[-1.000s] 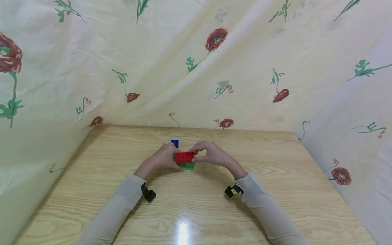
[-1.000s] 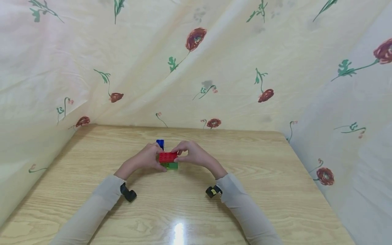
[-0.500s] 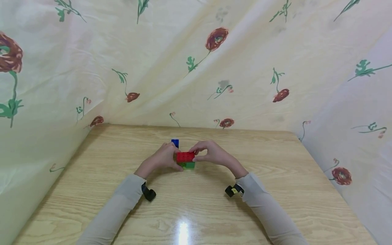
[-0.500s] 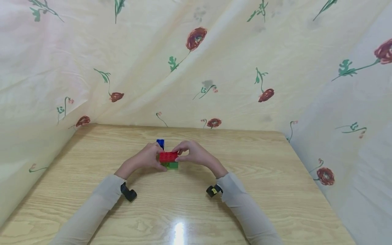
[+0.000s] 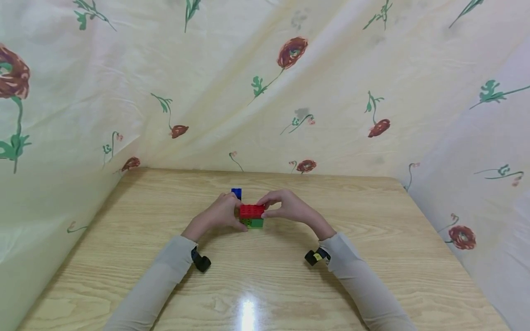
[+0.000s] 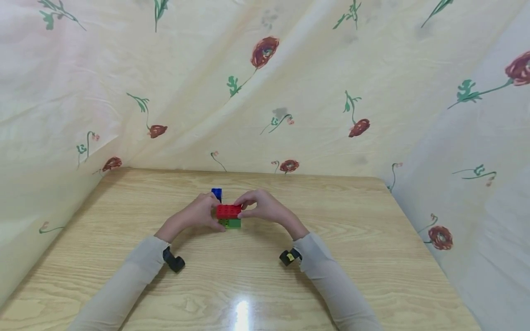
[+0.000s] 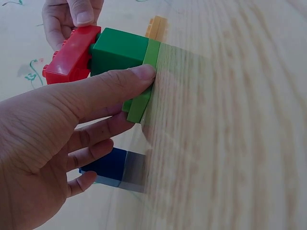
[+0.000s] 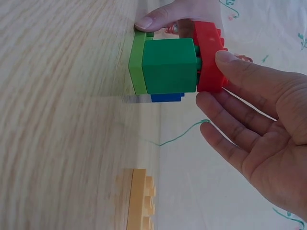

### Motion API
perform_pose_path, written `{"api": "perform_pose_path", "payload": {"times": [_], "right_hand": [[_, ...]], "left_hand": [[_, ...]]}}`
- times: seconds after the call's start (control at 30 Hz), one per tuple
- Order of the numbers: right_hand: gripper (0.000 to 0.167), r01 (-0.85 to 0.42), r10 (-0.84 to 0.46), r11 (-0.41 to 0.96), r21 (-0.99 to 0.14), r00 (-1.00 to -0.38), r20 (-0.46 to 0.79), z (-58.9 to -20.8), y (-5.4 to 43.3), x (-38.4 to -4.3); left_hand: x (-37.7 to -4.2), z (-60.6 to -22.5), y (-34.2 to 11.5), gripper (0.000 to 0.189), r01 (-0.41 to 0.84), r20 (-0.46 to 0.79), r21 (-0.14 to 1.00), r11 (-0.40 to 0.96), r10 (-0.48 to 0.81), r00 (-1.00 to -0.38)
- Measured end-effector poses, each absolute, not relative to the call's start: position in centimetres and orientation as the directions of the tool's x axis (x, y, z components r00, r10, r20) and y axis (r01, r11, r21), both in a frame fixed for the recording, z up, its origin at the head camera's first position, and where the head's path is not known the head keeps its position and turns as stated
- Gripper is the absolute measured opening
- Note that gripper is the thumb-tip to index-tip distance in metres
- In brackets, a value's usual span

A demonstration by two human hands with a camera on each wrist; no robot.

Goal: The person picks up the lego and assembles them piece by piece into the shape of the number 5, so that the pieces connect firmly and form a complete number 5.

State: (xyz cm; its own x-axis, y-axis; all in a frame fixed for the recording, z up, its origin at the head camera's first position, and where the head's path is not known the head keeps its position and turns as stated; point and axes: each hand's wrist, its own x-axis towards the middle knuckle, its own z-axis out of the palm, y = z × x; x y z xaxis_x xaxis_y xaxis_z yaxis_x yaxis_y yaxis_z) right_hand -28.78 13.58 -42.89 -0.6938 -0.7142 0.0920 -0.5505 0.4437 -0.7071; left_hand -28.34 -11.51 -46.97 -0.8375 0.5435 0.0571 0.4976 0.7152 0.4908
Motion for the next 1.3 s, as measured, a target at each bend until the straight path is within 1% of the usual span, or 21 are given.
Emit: {"api": "perform_pose_path", "payload": {"times": [0.47, 0.7, 1.03, 1.3], "right_hand": [[0.029, -0.558, -0.716, 0.434, -0.707, -0.69, 0.106, -43.21, 13.62, -28.91], [0.029, -0.572, -0.724, 0.428, -0.7, -0.68, 0.113, -43.06, 13.57, -29.0], [0.029, -0.54, -0.714, 0.43, -0.724, -0.694, 0.094, -43.29, 13.69, -29.03], [0.029, -0.544, -0.715, 0.421, -0.726, -0.692, 0.104, -43.37, 13.71, -29.21]], "left_hand": [[-28.27, -46.96, -11.52, 0.042, 0.499, 0.06, 0.499, 0.709, 0.546, -0.836], [-28.42, -47.1, -11.58, 0.045, 0.497, 0.061, 0.506, 0.705, 0.546, -0.836], [-28.52, -47.41, -11.58, 0.045, 0.495, 0.058, 0.494, 0.715, 0.541, -0.839], [-28.52, -47.29, -11.54, 0.044, 0.491, 0.06, 0.505, 0.71, 0.539, -0.84]]}}
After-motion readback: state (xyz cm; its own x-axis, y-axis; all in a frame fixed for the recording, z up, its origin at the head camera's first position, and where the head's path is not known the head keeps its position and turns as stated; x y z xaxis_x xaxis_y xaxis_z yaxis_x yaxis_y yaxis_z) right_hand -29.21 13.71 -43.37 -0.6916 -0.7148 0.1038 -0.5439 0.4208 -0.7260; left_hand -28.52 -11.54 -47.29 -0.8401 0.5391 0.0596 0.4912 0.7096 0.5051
